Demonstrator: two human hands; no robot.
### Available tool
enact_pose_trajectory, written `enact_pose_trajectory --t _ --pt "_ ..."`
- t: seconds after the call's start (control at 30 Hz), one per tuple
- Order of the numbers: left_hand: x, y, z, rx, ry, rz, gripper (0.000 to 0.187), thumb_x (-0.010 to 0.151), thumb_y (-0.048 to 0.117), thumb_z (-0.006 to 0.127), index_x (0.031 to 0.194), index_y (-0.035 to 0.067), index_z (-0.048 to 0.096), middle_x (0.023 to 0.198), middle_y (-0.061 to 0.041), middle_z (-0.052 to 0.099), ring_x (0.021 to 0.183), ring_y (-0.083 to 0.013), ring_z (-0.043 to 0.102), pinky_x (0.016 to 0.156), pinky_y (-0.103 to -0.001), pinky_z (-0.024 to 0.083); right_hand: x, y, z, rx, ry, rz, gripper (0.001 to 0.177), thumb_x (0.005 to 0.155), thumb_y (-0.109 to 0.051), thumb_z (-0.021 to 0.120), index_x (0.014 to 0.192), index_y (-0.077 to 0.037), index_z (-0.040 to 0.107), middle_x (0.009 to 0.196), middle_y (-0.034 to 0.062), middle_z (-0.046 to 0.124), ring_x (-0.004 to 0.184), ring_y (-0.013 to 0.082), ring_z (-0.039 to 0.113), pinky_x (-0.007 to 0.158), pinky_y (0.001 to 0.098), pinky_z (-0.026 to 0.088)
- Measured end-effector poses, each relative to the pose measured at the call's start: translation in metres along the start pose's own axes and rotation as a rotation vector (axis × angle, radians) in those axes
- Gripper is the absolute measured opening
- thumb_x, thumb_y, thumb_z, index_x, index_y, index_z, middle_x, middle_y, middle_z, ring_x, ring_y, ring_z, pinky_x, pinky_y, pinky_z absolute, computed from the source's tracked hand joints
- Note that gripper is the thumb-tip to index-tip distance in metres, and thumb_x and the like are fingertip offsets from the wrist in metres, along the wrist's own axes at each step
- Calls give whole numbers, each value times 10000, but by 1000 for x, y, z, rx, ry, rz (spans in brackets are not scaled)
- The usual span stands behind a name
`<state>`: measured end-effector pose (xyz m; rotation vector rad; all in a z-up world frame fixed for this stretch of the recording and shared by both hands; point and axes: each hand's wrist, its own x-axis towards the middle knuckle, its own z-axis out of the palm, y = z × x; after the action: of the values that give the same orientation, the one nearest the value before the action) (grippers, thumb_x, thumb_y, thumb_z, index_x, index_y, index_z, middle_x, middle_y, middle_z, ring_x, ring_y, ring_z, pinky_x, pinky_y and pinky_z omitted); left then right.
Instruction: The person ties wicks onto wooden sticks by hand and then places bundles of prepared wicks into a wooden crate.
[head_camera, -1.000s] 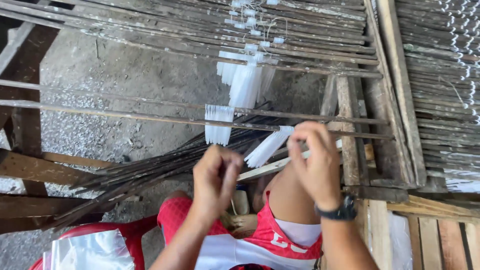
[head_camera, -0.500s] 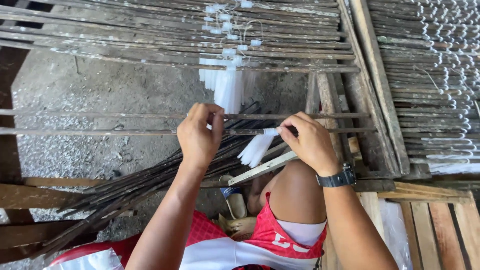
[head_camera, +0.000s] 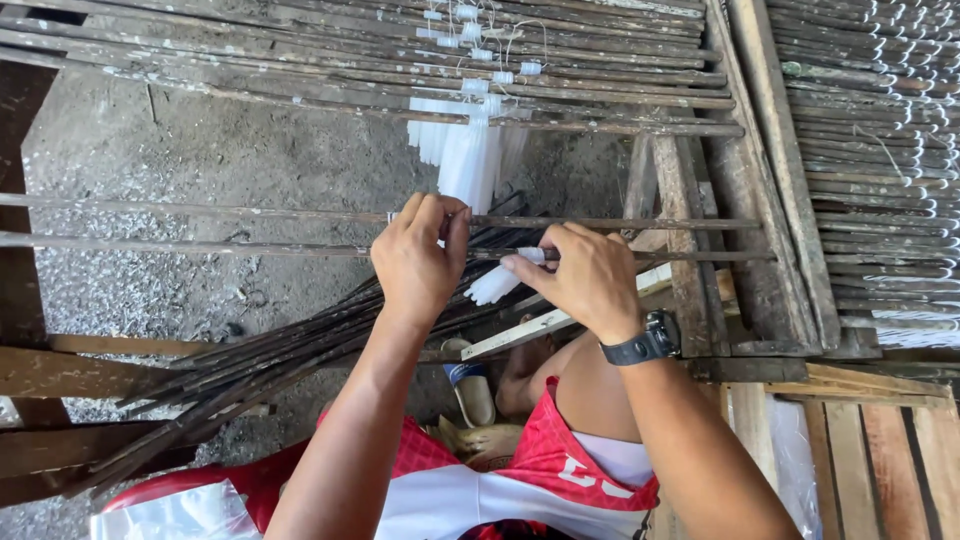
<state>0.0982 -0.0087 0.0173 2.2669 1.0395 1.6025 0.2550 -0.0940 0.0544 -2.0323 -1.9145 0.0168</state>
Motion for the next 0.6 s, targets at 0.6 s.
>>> enact_pose_trajectory --t 0.6 --pt "-2 -4 -7 -40 -27 87 79 801 160 599 747 140 545 556 2 390 477 -228 502 443 -310 426 20 -3 -12 123 -344 292 408 742 -531 520 768 -141 633 740 85 641 841 310 599 703 383 450"
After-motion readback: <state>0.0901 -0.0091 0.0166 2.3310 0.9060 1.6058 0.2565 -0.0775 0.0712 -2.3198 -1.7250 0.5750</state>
